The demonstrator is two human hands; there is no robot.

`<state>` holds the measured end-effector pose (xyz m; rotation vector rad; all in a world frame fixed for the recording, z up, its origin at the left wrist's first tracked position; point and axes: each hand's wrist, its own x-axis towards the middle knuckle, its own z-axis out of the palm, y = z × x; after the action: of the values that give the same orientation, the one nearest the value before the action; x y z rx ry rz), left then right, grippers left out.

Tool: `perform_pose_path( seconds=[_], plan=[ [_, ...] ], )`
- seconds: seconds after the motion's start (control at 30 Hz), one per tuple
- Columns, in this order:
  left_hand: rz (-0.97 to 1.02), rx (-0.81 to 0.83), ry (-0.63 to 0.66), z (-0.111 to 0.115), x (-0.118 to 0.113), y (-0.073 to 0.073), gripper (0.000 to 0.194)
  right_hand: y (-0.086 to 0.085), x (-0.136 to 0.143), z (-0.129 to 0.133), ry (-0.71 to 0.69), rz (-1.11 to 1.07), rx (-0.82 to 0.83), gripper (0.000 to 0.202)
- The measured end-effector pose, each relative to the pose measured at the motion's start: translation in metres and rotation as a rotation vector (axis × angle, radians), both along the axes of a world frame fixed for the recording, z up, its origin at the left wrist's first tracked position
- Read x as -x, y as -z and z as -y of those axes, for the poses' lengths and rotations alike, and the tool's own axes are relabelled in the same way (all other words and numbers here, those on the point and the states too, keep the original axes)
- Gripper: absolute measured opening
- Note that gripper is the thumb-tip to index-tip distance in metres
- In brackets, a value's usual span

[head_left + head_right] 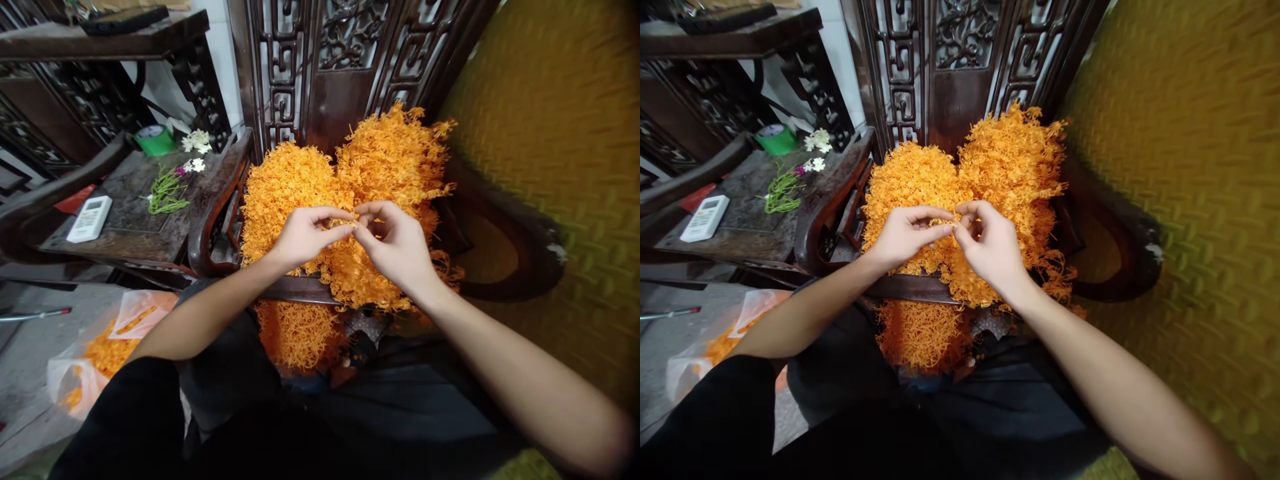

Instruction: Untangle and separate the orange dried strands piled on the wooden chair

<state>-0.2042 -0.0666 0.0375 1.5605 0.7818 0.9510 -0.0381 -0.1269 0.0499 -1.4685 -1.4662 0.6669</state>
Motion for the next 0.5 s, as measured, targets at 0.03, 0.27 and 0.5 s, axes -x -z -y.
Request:
perform_pose_path(
  seconds=[0.03, 0.27, 0.5],
  plan=[
    [-0.005, -0.016, -0.001, -0.002, 0.002, -0.002, 0.013, -0.003, -0.001, 0.000, -0.011, -0.030, 0.027, 0.030],
    [-0.018, -0.062, 0.061, 0.002, 0.007, -0.014, 0.015, -0.010, -0.005, -0.001, -0.069, -0.223, 0.172, 0.043],
    [0.022, 0.063, 0.071, 0.010, 0.000, -0.016, 0.008, -0.013, -0.005, 0.000, -0.044, -0.159, 0.154, 0.045]
  ],
)
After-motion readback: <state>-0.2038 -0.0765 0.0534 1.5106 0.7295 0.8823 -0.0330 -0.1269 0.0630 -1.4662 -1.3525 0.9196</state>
